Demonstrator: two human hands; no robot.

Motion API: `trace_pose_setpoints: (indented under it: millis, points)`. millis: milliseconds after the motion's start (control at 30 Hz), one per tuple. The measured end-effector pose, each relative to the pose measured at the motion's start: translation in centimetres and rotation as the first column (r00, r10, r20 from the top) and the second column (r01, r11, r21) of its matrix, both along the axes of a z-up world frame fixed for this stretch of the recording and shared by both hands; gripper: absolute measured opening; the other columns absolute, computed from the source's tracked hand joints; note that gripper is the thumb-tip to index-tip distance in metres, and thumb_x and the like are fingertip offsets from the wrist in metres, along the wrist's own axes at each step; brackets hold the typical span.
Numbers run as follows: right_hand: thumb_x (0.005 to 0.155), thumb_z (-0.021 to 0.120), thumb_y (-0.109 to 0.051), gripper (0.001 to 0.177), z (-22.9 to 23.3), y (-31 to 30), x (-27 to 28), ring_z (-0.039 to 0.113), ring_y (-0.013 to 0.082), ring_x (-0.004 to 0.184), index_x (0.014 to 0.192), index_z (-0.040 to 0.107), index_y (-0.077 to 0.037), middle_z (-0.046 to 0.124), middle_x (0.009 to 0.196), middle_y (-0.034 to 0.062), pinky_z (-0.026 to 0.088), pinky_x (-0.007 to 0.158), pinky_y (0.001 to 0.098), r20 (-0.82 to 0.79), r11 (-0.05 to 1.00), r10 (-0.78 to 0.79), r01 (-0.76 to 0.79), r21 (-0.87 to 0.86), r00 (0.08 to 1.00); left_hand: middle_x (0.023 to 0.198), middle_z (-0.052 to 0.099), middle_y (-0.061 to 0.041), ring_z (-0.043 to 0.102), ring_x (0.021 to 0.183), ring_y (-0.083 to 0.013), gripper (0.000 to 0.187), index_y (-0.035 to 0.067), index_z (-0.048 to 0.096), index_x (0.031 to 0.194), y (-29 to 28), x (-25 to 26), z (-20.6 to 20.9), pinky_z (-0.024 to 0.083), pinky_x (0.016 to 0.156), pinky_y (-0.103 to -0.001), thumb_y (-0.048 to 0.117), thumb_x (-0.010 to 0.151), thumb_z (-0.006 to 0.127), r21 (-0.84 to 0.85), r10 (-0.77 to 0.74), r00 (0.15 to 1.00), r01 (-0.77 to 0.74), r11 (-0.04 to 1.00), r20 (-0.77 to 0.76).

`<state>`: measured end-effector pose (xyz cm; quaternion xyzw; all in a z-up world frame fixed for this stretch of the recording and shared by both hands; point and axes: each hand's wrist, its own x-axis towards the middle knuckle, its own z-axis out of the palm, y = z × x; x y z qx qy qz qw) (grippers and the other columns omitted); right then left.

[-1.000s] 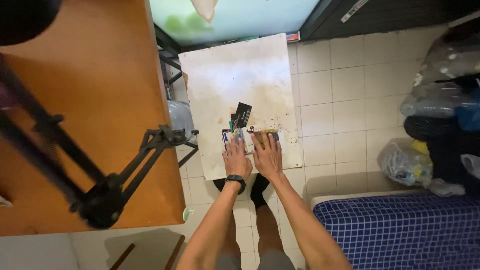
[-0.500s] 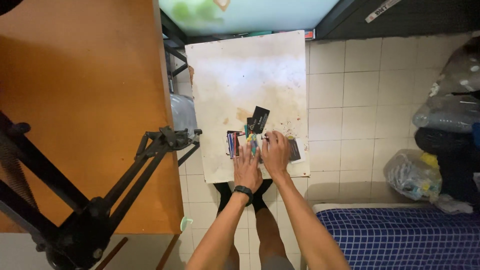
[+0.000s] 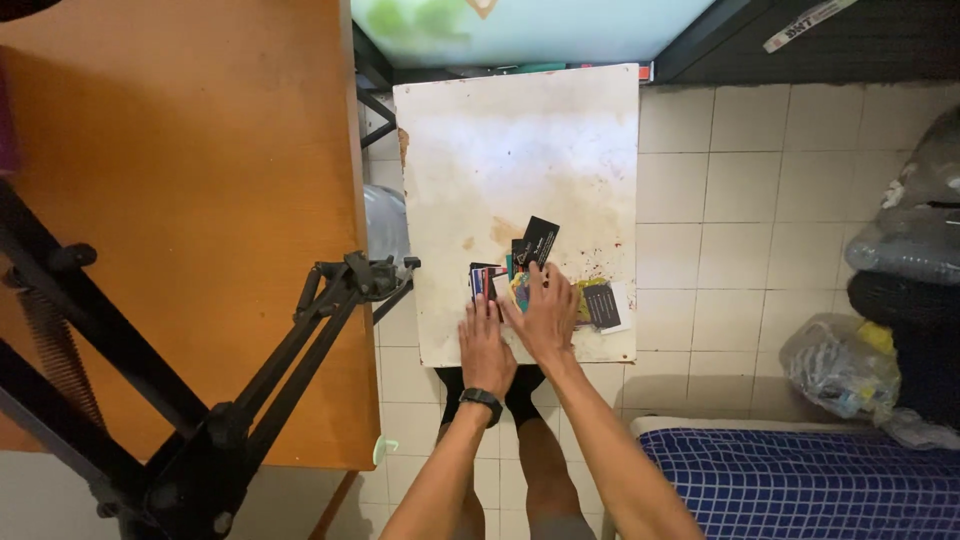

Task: Cleaning and organizing small cards on a desk using a cloth.

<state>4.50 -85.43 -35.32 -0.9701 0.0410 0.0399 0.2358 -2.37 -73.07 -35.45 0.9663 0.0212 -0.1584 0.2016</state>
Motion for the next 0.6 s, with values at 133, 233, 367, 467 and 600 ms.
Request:
trace_pose_setpoints:
  millis: [133,233,367,467,600]
  points:
    - [0.083,0.078,-0.045,0.073,1.7,0.1,-0.8,0.046,0.0394,0.128,0.137,0.057,-0.001,0.051,0.140,0.0216,0.036,0.105,0.0543,-0.002,0.997,0.066,-0.066,-0.048,0.998,0.168,0.021,-0.014,0.020,0.155,-0.0334,0.074,0.005,0.035,0.156,0.3,1.4,2.7,0.019,0.122,-0.056,0.007,0.086,0.058,0.053,-0.024,0.988,0.033,0.998,-0.153]
    - [0.088,0.076,-0.039,0.064,1.2,-0.3,-1.3,0.047,0.0364,0.131,0.137,0.059,-0.002,0.052,0.142,0.0187,0.036,0.109,0.0522,0.012,0.999,0.031,-0.031,-0.015,0.999,0.168,0.021,-0.015,0.020,0.154,-0.0334,0.075,0.003,0.034,0.156,0.2,1.2,2.5,0.020,0.122,-0.056,0.008,0.085,0.058,0.053,-0.028,0.991,0.035,0.998,-0.130]
    - [0.086,0.077,-0.034,0.061,1.2,-0.6,-0.9,0.048,0.0357,0.129,0.134,0.060,-0.001,0.054,0.139,0.0181,0.037,0.109,0.0521,0.033,0.997,0.068,-0.067,-0.036,0.997,0.168,0.020,-0.014,0.018,0.155,-0.0325,0.074,0.003,0.034,0.156,0.2,0.9,2.2,0.020,0.121,-0.057,0.008,0.086,0.058,0.041,-0.011,0.992,0.016,0.999,-0.123]
    - [0.084,0.079,-0.031,0.059,1.1,-0.9,-0.4,0.050,0.0366,0.126,0.132,0.061,0.000,0.056,0.136,0.0190,0.039,0.106,0.0512,0.015,0.997,0.071,-0.071,-0.001,0.997,0.168,0.020,-0.013,0.018,0.155,-0.0321,0.074,0.004,0.035,0.156,0.2,1.1,2.2,0.020,0.121,-0.058,0.008,0.086,0.057,0.047,-0.013,0.991,0.019,0.999,-0.131]
    - [0.080,0.081,-0.025,0.053,1.3,-1.1,0.0,0.053,0.0391,0.121,0.124,0.064,0.001,0.058,0.132,0.0210,0.044,0.105,0.0486,0.011,0.995,0.072,-0.073,0.061,0.997,0.167,0.020,-0.014,0.017,0.155,-0.0329,0.074,0.003,0.034,0.156,0.3,1.3,2.1,0.020,0.120,-0.058,0.010,0.086,0.058,0.047,-0.017,0.987,0.024,0.999,-0.160]
